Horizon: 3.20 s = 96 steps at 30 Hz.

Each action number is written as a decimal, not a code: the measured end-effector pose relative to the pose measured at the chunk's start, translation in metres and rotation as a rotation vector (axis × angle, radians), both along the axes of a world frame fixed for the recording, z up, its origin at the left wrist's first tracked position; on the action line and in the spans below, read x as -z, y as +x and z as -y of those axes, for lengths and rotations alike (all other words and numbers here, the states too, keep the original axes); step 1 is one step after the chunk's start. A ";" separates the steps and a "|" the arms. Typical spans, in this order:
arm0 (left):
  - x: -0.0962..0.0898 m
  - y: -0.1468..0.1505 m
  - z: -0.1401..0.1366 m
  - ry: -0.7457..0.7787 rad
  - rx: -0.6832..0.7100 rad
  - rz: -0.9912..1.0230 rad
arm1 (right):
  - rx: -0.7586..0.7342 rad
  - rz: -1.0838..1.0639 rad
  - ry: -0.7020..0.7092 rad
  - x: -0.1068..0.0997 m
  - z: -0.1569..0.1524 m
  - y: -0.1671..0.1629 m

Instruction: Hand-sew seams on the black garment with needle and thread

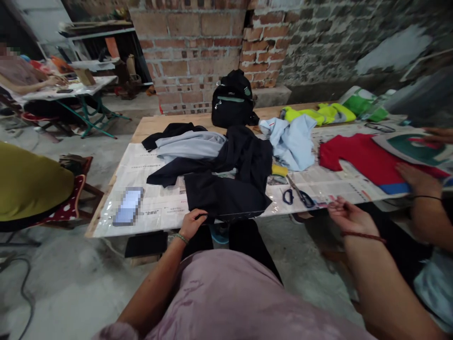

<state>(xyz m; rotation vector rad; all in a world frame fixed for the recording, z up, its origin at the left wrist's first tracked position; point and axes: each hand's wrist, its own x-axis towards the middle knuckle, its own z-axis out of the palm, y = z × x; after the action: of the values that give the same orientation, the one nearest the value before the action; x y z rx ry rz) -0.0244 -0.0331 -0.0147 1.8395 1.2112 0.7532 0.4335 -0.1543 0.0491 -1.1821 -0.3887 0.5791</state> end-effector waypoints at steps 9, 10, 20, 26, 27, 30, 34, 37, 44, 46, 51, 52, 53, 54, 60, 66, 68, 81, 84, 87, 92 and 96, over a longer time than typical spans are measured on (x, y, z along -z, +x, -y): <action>-0.009 0.000 0.003 -0.073 -0.023 0.020 | 0.222 -0.317 -0.076 -0.035 -0.012 -0.030; -0.008 0.001 0.003 -0.073 -0.025 0.021 | 0.157 -0.234 0.010 -0.042 -0.019 -0.041; -0.004 0.000 0.002 -0.084 -0.051 0.033 | -0.869 0.363 0.069 -0.056 -0.059 -0.258; -0.002 -0.001 0.001 -0.062 -0.030 0.050 | -1.045 1.101 0.112 -0.017 -0.073 -0.262; -0.002 -0.001 0.001 -0.059 -0.034 0.043 | -0.960 1.191 0.074 -0.014 -0.078 -0.245; -0.004 -0.001 0.003 -0.061 -0.038 0.032 | -0.651 1.354 -0.060 -0.012 -0.087 -0.183; -0.005 0.000 0.005 -0.062 -0.031 0.037 | -0.423 1.441 -0.141 -0.020 -0.082 -0.109; -0.005 0.001 0.005 -0.066 -0.038 0.043 | -0.280 1.493 -0.199 -0.026 -0.072 -0.075; -0.007 0.002 0.006 -0.069 -0.038 0.042 | -0.161 1.436 -0.209 -0.027 -0.067 -0.057; -0.008 0.002 0.006 -0.068 -0.038 0.041 | -0.136 1.343 -0.186 -0.025 -0.069 -0.061; -0.010 0.002 0.006 -0.081 -0.034 0.044 | -0.005 0.777 -0.216 -0.019 -0.073 -0.090; -0.010 0.002 0.006 -0.082 -0.031 0.045 | -0.032 0.652 -0.213 -0.018 -0.072 -0.102; -0.010 0.001 0.006 -0.083 -0.028 0.044 | -0.091 0.587 -0.219 -0.017 -0.069 -0.117; -0.010 0.001 0.006 -0.083 -0.026 0.041 | -0.230 0.549 -0.209 -0.015 -0.066 -0.135; -0.010 0.000 0.004 -0.058 -0.003 0.027 | -1.033 0.537 -0.339 0.017 -0.039 -0.255; -0.011 -0.006 0.006 -0.055 0.038 0.046 | -1.140 0.714 -0.345 0.051 -0.047 -0.298; -0.010 -0.010 0.007 -0.060 0.041 0.040 | -1.118 0.718 -0.396 0.053 -0.053 -0.297; 0.007 -0.013 0.006 0.162 0.032 0.053 | -1.134 0.840 -0.325 0.057 -0.067 -0.293; 0.004 -0.011 0.008 0.144 0.016 0.046 | -1.118 0.863 -0.354 0.059 -0.069 -0.296; 0.001 -0.010 0.009 0.127 -0.001 0.028 | -1.099 0.864 -0.367 0.062 -0.070 -0.298; 0.003 -0.009 0.009 0.095 -0.049 0.007 | -1.080 0.817 -0.352 0.065 -0.071 -0.302; 0.006 -0.008 0.012 0.106 -0.072 0.022 | -1.048 0.753 -0.390 0.064 -0.070 -0.309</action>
<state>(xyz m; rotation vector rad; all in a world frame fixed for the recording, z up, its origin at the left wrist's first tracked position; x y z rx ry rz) -0.0322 -0.0446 -0.0204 1.8768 1.2497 0.8905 0.1241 -0.0838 -0.0153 -1.5091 -1.6521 1.1243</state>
